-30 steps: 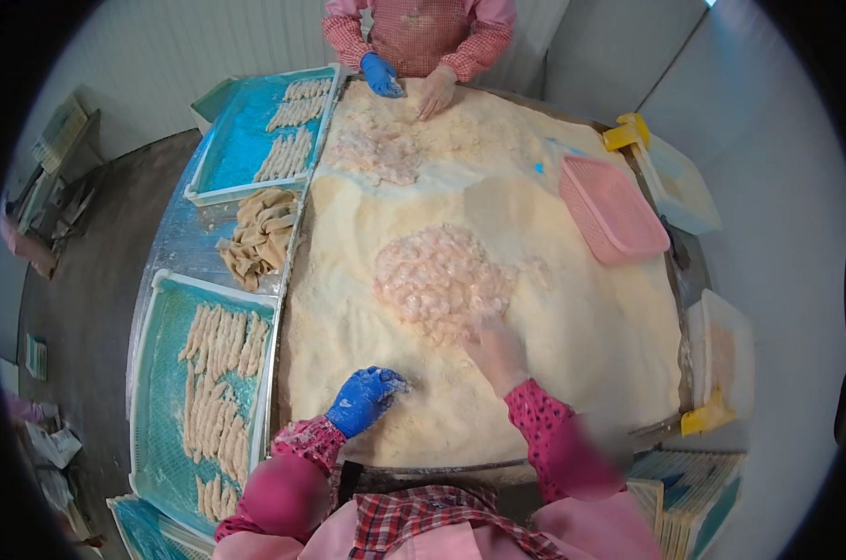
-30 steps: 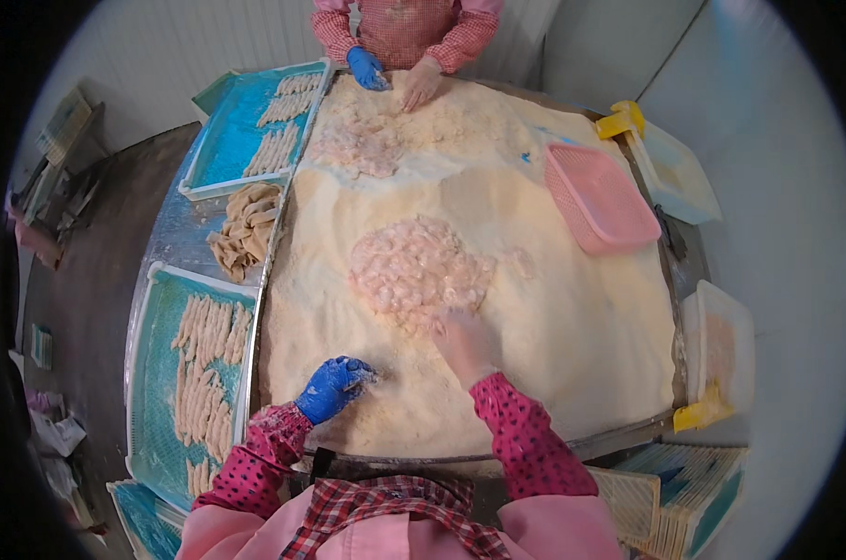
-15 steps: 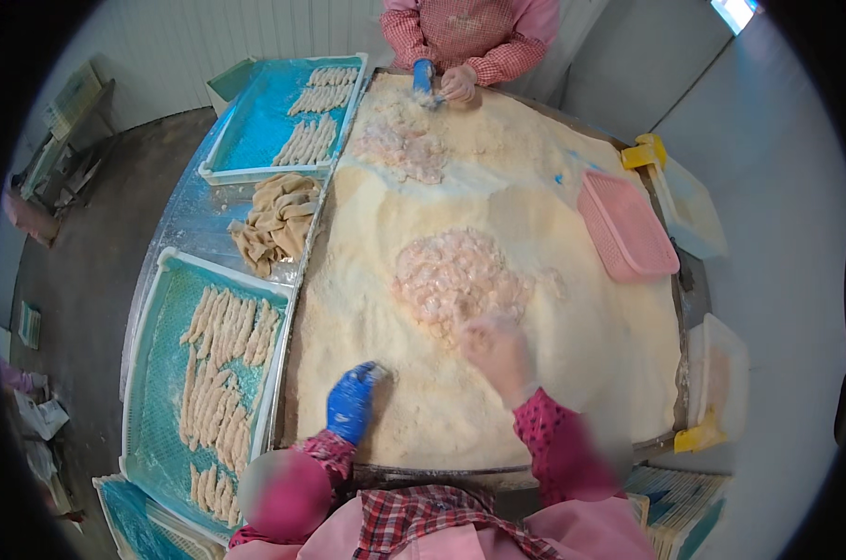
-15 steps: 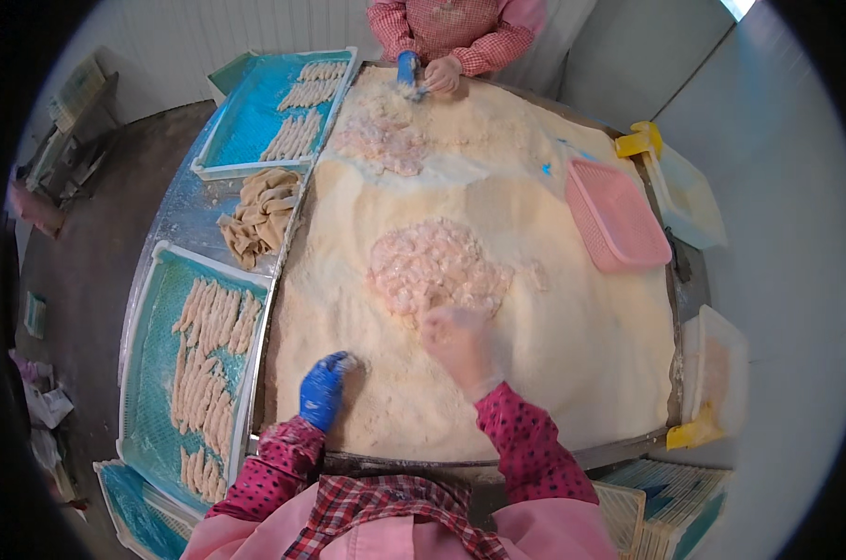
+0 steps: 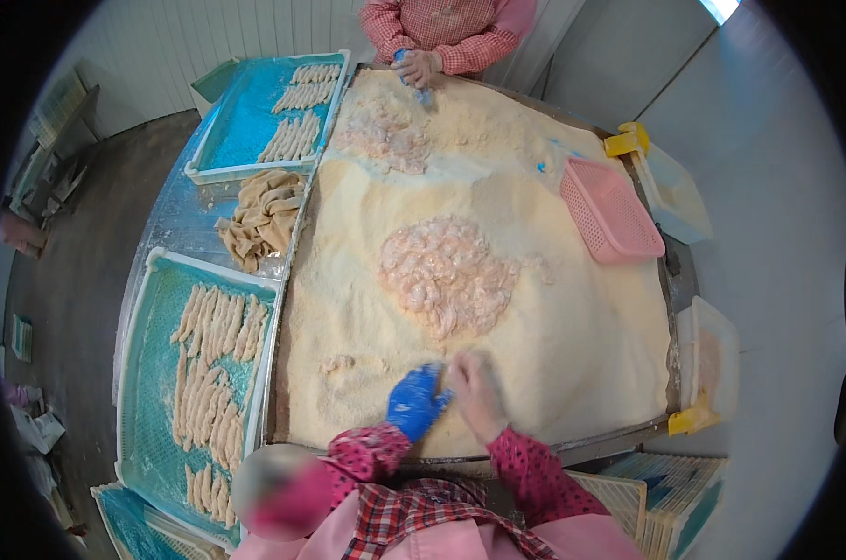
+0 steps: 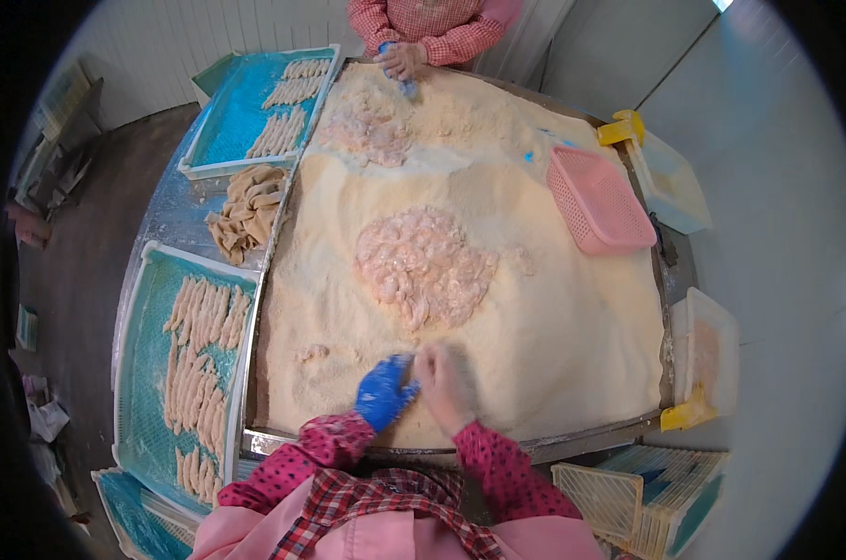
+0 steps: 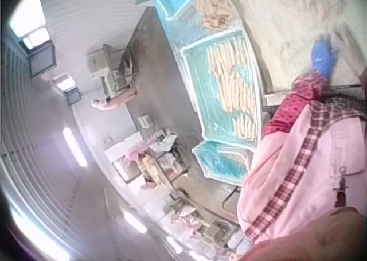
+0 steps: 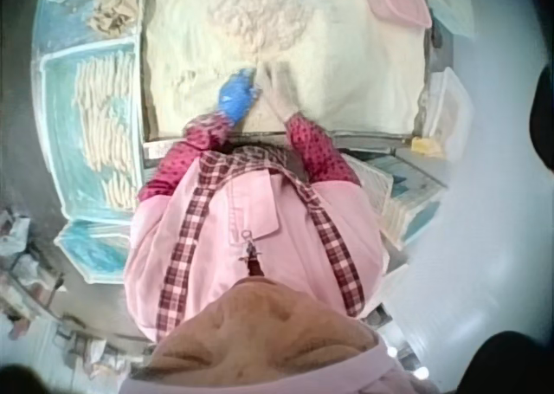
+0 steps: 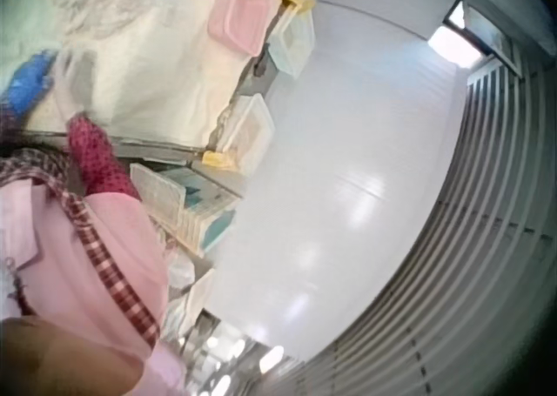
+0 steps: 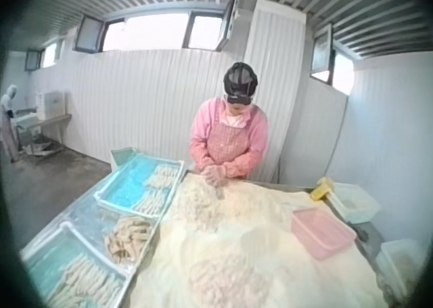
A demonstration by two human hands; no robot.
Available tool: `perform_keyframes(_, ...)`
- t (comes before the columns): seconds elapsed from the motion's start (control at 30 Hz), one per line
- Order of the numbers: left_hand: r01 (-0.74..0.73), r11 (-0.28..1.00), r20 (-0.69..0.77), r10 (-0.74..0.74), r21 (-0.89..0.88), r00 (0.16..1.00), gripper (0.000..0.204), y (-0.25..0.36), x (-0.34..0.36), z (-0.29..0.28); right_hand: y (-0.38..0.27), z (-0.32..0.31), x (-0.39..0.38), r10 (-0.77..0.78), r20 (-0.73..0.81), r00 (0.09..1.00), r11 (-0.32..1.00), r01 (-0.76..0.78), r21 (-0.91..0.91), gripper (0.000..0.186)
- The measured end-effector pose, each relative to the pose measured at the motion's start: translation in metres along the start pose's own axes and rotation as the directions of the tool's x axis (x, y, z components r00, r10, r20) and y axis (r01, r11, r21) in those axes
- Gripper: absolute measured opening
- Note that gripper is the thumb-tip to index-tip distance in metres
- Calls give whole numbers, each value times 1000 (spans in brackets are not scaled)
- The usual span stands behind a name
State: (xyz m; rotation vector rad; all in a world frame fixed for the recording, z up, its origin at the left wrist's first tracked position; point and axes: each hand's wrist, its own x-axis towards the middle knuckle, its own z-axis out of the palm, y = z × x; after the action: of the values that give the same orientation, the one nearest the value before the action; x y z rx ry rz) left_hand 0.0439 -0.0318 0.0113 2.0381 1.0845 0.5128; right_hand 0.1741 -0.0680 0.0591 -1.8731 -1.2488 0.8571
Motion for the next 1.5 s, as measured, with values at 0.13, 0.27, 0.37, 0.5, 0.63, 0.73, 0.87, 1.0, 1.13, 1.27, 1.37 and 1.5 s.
perform_keyframes(0.13, -235, 949, 10, 238, 209, 971, 44, 4, -3, 25, 30, -6, 80, -594, 140, 792, 515, 508, -690, 29)
perform_keyframes(0.27, -49, 987, 105, 33, 151, 994, 34, -23, -13, -14, 29, -10, 87, -470, 332, 818, 405, 534, -743, 33)
perform_keyframes(0.37, -31, 959, 117, -3, 282, 993, 32, -54, -28, -47, 7, -32, 47, -266, 362, 894, 592, 448, -670, 36)
perform_keyframes(0.5, -192, 903, 181, 130, 385, 975, 39, -48, -29, -60, 34, -57, -5, -290, 379, 879, 776, 448, -443, 48)
perform_keyframes(0.63, -197, 942, 142, 163, 273, 976, 37, -47, -5, 1, 41, -37, -10, -318, 86, 944, 849, 324, -417, 54)
perform_keyframes(0.73, 219, 743, 82, -217, -633, 973, 26, -50, -4, -3, 54, -19, -12, -386, 212, 898, 811, 440, -385, 48)
perform_keyframes(0.87, 196, -145, 230, -280, -970, 932, 20, -54, -23, -18, 47, -3, -20, 68, 41, 997, 998, -68, 13, 34)
perform_keyframes(1.0, 288, -428, 409, -224, -857, 885, 26, -56, -53, -22, 19, 7, -13, -501, 380, 777, 784, 594, -181, 31)
perform_keyframes(1.13, 184, -672, 478, -283, -718, 831, 30, -45, -83, -50, 37, 23, -5, -259, 184, 948, 944, 289, -162, 44)
perform_keyframes(1.27, 109, -833, 398, -140, -542, 907, 33, -59, -90, -99, -12, 64, -9, -295, 491, 820, 872, 441, -213, 45)
perform_keyframes(1.37, -161, -912, 36, -188, -377, 981, 41, -132, -85, -137, -4, 71, -14, -298, 456, 839, 933, 356, -44, 40)
perform_keyframes(1.5, -324, 458, -560, -643, -828, 522, 64, -177, -117, -267, -2, 71, -13, -269, 396, 878, 949, 312, -46, 34)
